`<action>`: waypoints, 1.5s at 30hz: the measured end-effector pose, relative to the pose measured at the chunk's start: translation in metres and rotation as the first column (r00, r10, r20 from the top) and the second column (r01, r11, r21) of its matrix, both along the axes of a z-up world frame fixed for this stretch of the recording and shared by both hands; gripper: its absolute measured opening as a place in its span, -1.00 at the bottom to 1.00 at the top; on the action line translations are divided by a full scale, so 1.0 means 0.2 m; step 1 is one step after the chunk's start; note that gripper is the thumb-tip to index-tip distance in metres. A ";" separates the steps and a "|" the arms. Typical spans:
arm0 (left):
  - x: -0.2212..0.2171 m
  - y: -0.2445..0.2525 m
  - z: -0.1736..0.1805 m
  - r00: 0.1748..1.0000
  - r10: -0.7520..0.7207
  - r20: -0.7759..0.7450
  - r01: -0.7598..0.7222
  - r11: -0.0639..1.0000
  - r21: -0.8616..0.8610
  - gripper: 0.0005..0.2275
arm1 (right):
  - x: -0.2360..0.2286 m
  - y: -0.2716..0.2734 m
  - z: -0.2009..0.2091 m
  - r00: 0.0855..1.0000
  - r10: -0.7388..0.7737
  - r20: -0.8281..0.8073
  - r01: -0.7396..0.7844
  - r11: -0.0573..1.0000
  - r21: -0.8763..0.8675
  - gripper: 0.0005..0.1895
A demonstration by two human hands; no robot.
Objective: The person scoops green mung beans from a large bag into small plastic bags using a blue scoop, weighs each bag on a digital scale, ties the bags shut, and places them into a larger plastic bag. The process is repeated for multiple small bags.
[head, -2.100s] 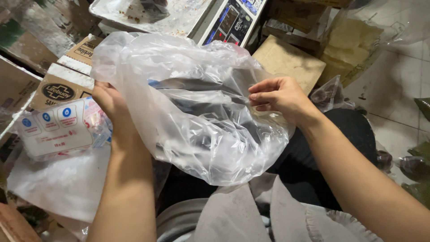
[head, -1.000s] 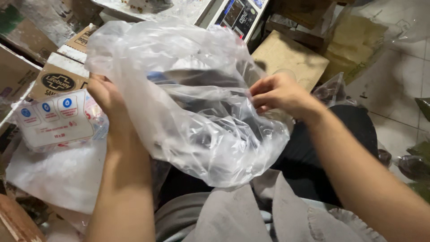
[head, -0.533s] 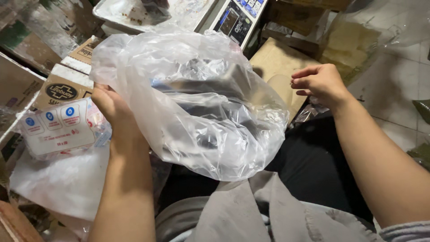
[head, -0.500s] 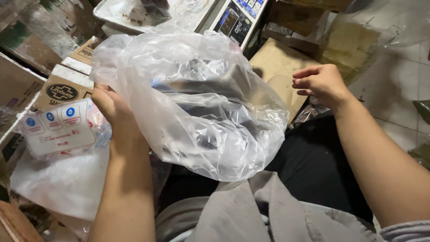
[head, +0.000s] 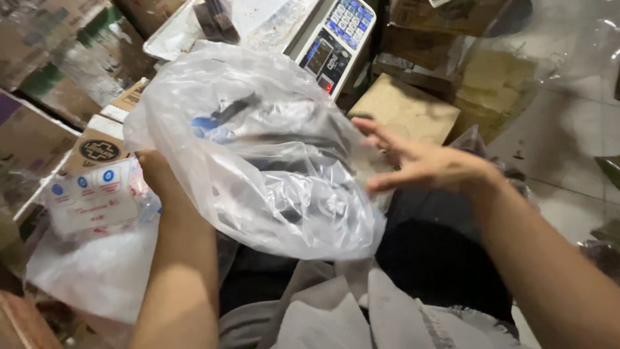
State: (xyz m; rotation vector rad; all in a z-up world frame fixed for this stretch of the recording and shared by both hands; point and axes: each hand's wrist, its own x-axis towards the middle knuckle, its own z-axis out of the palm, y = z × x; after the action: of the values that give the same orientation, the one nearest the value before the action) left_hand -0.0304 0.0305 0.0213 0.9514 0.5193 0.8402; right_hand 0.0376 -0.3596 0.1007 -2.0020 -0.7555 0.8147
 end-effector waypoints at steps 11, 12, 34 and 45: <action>-0.26 -0.05 0.03 0.985 0.170 -0.028 -0.168 0.982 0.085 -0.57 | -0.28 0.25 0.08 0.947 0.241 0.210 -0.294 0.916 0.273 0.58; -0.28 -0.06 0.02 0.991 0.136 0.017 -0.137 0.984 0.115 -0.57 | -0.31 0.27 0.07 0.944 0.224 0.241 -0.293 0.906 0.304 0.61; -0.41 -0.46 0.19 0.730 -0.670 -0.137 0.684 0.709 0.171 -0.63 | -0.45 0.47 0.16 0.850 -0.026 0.526 -0.308 0.785 0.537 0.37; -0.55 -0.50 0.54 0.872 -0.463 -0.163 0.490 0.809 0.326 -0.54 | -0.48 0.52 0.26 0.908 -0.127 0.400 -0.178 0.747 0.641 -0.37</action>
State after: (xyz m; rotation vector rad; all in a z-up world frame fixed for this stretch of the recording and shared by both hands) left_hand -0.1405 -0.0688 0.1298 1.3854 0.1679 0.4415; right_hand -0.0580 -0.2558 0.1524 -1.4959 -1.1363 0.0538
